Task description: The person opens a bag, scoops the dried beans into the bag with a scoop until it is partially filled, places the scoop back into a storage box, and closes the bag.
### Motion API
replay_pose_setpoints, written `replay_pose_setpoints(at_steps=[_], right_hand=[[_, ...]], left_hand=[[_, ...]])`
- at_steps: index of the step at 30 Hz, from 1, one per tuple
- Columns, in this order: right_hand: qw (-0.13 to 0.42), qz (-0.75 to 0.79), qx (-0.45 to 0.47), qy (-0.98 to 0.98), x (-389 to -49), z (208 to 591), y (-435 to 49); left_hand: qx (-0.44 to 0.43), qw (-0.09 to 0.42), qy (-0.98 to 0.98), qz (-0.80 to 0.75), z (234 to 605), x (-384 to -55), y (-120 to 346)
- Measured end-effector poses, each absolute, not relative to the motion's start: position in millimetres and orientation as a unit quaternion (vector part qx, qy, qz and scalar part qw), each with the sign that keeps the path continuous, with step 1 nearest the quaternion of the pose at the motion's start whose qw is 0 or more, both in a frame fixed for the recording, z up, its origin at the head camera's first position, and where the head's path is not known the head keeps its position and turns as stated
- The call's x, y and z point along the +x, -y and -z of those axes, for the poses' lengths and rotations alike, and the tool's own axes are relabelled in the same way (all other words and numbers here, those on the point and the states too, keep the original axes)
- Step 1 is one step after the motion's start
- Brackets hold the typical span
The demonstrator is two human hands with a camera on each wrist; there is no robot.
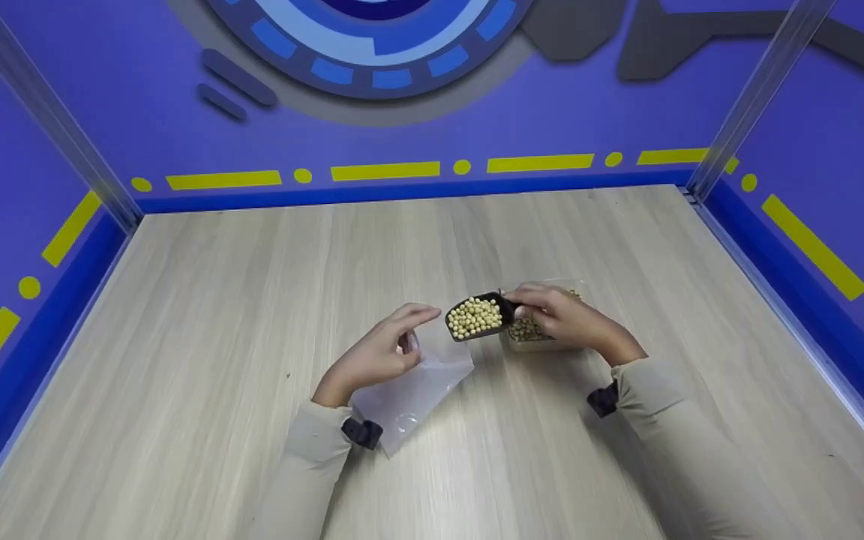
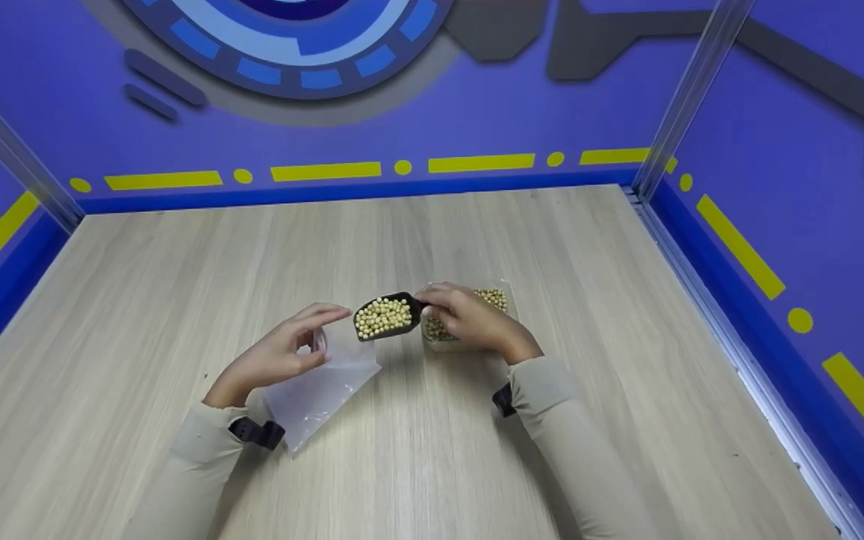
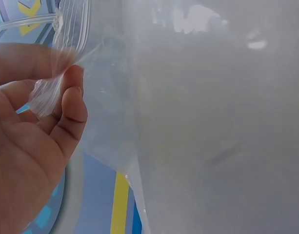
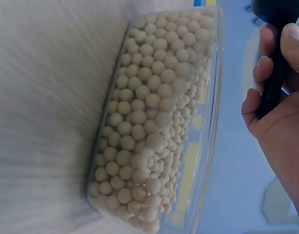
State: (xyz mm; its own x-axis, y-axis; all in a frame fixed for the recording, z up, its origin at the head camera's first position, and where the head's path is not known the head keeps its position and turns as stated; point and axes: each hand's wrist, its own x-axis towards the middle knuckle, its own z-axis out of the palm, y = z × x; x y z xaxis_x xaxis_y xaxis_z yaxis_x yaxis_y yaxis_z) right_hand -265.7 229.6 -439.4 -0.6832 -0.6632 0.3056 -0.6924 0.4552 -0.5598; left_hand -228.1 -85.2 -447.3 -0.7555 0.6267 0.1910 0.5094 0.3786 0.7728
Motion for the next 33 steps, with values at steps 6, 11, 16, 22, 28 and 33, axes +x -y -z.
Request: replay_pose_setpoints(at_steps=[6, 11, 16, 22, 28, 33], right_hand=[[0.014, -0.32, 0.395, 0.861, -265, 438, -228], [0.011, -0.293, 0.392, 0.872, -264, 434, -226], [0.006, -0.277, 0.396, 0.875, -264, 429, -225], [0.007, -0.257, 0.41, 0.875, -266, 421, -224], [0.011, -0.241, 0.412, 0.878, -267, 418, -224], [-0.001, -0.232, 0.406, 0.884, -267, 415, -223]], left_hand=[[0.342, 0.063, -0.82, -0.455, 448, -229, 84], [0.335, 0.074, -0.813, -0.47, 447, -229, 85], [0.315, 0.09, -0.806, -0.492, 445, -228, 86], [0.303, 0.098, -0.798, -0.512, 443, -227, 85], [0.294, 0.096, -0.79, -0.529, 443, -228, 84], [0.285, 0.102, -0.786, -0.538, 442, -227, 83]])
